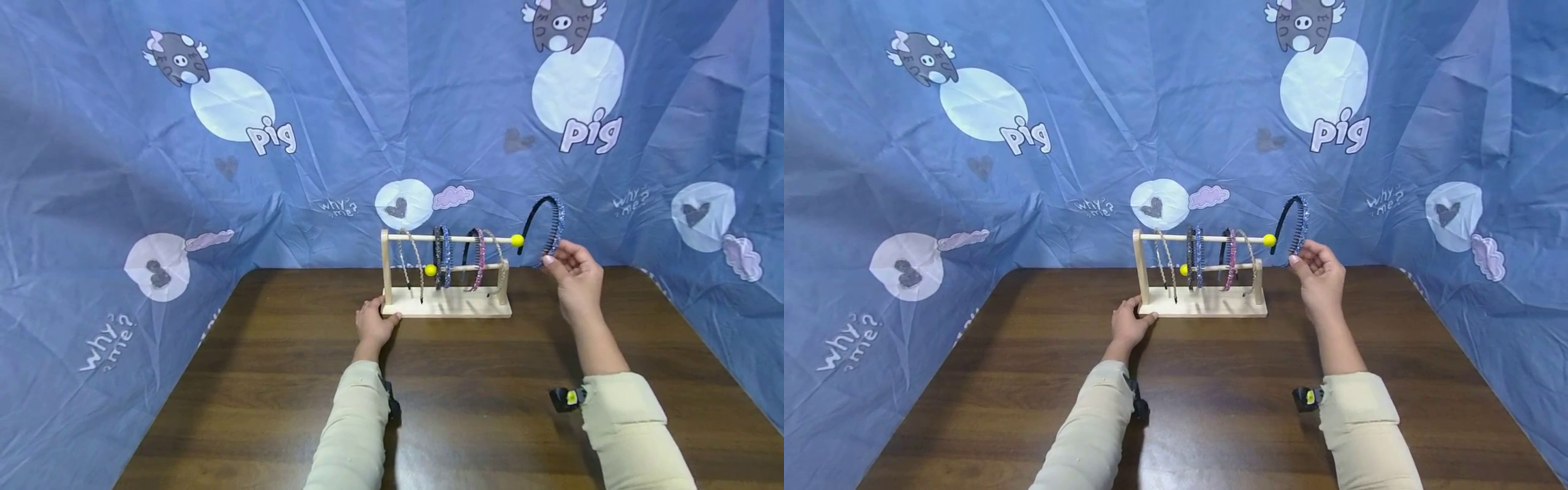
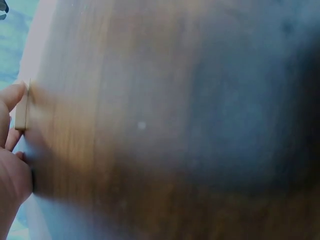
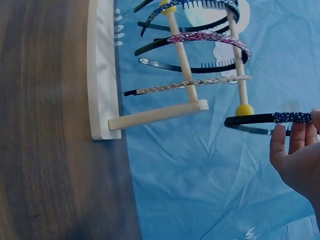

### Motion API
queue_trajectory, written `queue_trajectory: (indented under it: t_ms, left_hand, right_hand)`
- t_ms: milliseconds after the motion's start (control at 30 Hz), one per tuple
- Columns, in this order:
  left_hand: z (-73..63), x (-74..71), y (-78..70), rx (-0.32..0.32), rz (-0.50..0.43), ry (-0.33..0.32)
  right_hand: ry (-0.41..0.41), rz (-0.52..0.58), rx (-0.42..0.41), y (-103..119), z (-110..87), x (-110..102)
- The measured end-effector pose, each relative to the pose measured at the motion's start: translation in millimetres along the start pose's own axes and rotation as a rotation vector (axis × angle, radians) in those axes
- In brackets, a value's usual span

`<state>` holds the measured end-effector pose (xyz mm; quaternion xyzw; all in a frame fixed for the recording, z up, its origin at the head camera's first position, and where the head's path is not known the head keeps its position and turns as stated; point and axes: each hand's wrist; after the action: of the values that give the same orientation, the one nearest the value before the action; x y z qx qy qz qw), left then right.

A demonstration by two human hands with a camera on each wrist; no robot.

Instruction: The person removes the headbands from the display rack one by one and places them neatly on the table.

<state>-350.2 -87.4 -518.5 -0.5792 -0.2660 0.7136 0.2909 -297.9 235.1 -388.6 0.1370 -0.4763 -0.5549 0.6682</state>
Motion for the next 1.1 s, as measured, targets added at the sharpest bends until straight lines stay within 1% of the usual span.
queue_trajectory:
  t_ms: [133, 333, 567, 667, 767, 833, 1033, 1100]
  left_hand:
    - [0.2, -0.4, 0.0, 0.007, -0.014, 0.004]
    - [1.7, -0.3, 2.1, 0.02, -0.035, 0.004]
    - [3.5, -1.1, 5.8, 0.034, -0.044, 0.005]
    - [3.0, -1.1, 5.7, 0.035, -0.048, 0.005]
    - [2.2, -1.4, 4.6, 0.02, -0.054, 0.008]
    - [1.6, -1.8, 4.0, 0.018, -0.055, 0.006]
    - [1.2, -1.6, 3.9, 0.038, -0.07, -0.006]
    - [1.4, -1.4, 3.9, 0.045, -0.074, -0.007]
  right_hand:
    - [0.009, 0.02, 0.004, 7.4, -7.9, -2.3]
    - [0.063, 0.005, 0.036, 15.0, -26.9, -8.4]
    - [0.206, 0.039, 0.083, 14.9, -52.8, -15.1]
    - [0.252, 0.035, 0.099, 13.6, -64.0, -15.1]
    - [0.28, -0.029, 0.127, 11.4, -74.7, -13.1]
    - [0.299, -0.094, 0.15, 9.3, -81.3, -11.5]
    - [0.367, -0.292, 0.21, 1.1, -95.8, -7.5]
    - [0.394, -0.338, 0.227, -0.9, -98.4, -6.5]
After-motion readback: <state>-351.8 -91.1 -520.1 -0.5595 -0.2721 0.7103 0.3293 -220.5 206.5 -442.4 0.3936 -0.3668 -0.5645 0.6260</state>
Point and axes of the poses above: each hand's wrist, its own z-axis towards the middle knuckle, its own x-axis out of the palm, y = z × x, and after that the axes turned 5 degrees about y, right-handed
